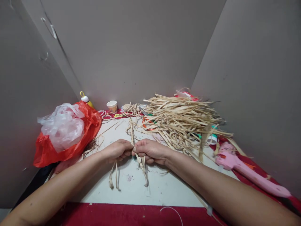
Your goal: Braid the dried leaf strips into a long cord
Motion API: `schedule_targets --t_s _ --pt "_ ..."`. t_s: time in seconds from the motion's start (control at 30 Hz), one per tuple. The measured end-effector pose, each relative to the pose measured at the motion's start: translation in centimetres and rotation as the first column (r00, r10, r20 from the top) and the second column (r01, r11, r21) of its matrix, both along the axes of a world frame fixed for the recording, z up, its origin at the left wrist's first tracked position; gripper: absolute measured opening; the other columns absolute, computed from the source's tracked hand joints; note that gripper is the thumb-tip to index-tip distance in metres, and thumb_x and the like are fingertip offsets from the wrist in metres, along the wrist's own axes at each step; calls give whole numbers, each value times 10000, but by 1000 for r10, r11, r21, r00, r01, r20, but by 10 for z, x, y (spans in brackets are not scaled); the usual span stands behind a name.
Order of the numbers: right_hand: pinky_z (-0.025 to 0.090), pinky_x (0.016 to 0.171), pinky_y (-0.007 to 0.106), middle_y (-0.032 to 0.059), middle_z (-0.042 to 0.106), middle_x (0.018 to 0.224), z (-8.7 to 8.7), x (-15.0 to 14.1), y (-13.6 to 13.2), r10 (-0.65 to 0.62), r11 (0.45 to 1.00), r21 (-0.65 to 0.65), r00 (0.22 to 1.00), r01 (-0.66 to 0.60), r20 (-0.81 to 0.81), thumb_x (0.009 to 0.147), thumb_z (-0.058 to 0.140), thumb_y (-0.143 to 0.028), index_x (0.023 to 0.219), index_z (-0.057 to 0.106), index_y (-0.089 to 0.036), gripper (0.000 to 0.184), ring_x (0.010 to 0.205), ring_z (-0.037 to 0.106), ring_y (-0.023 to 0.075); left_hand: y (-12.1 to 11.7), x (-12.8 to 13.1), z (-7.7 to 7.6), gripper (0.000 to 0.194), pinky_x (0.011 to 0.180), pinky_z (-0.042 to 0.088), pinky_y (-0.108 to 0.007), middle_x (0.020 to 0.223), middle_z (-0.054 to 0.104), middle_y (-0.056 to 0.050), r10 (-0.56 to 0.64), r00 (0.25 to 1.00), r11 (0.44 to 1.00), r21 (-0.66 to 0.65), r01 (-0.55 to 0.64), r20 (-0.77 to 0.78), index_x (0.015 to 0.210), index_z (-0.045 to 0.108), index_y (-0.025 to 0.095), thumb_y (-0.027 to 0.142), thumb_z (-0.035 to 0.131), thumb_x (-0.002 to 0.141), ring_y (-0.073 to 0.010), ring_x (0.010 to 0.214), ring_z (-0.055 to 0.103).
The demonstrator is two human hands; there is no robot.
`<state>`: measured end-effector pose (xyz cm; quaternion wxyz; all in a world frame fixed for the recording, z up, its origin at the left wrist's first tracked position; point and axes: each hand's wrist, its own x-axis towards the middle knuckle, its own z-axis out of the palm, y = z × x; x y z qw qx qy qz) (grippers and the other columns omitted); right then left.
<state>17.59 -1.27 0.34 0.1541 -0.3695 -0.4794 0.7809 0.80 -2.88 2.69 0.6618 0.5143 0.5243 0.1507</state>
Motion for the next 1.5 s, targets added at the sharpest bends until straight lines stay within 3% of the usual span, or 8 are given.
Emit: schedule_targets --t_s 0.3,0.53,0.73,0.9,1.07,1.3,1.4,1.5 --pt "138 319 188 -101 300 417 -2 -1 -4 7 967 250 978 -59 207 754 485 -236 681 527 -160 113 313 192 38 2 -8 -9 298 343 102 -205 461 308 103 -106 993 993 -37 108 52 710 535 156 449 576 738 -28 351 178" --pt "279 472 208 -19 422 552 -15 1 -5 15 808 551 942 -210 336 749 502 -331 643 531 -143 218 515 355 88 -5 -5 -26 219 333 130 -197 456 345 88 -29 991 999 -20 32 129 672 557 150 346 545 771 -27 324 227" --pt "335 523 256 34 502 597 -24 -6 -4 -1 771 578 907 -268 422 719 548 -436 620 510 -165 291 569 414 146 -3 -4 -39 225 327 179 -218 422 383 66 52 997 998 27 -53 53 566 529 160 232 523 779 -49 315 271" --pt "316 508 234 11 505 559 -7 -1 -10 -91 724 635 874 -271 477 753 518 -338 620 561 -156 230 546 419 123 -11 -2 -35 232 353 175 -215 434 380 67 106 994 981 160 -110 33 546 469 169 262 515 755 -46 341 281" --pt "263 415 206 11 570 514 6 9 -3 -118 820 532 847 -210 518 747 513 -263 571 553 -146 215 414 367 70 -7 -2 -34 220 362 107 -218 388 311 91 59 996 983 172 -69 62 552 443 175 249 484 754 -37 331 201" --pt "198 340 199 1 589 480 -1 -1 -14 15 966 242 958 -87 286 753 507 -284 626 557 -146 194 302 290 45 -7 0 -34 222 384 115 -220 396 346 80 57 993 980 182 -75 101 537 462 159 219 489 748 -31 347 217" --pt "238 366 194 10 603 512 -4 -7 -27 -17 915 377 921 -142 388 778 477 -245 620 539 -152 193 346 351 57 -8 0 -32 227 379 101 -228 389 328 83 65 990 985 153 -84 126 529 447 166 212 488 747 -32 337 206" --pt "296 463 208 42 627 581 -6 -10 -36 -85 769 575 846 -280 526 803 431 -201 585 517 -159 238 471 465 90 -9 1 -30 238 369 92 -239 391 321 81 90 988 987 124 -106 123 513 419 176 201 478 742 -33 319 202"
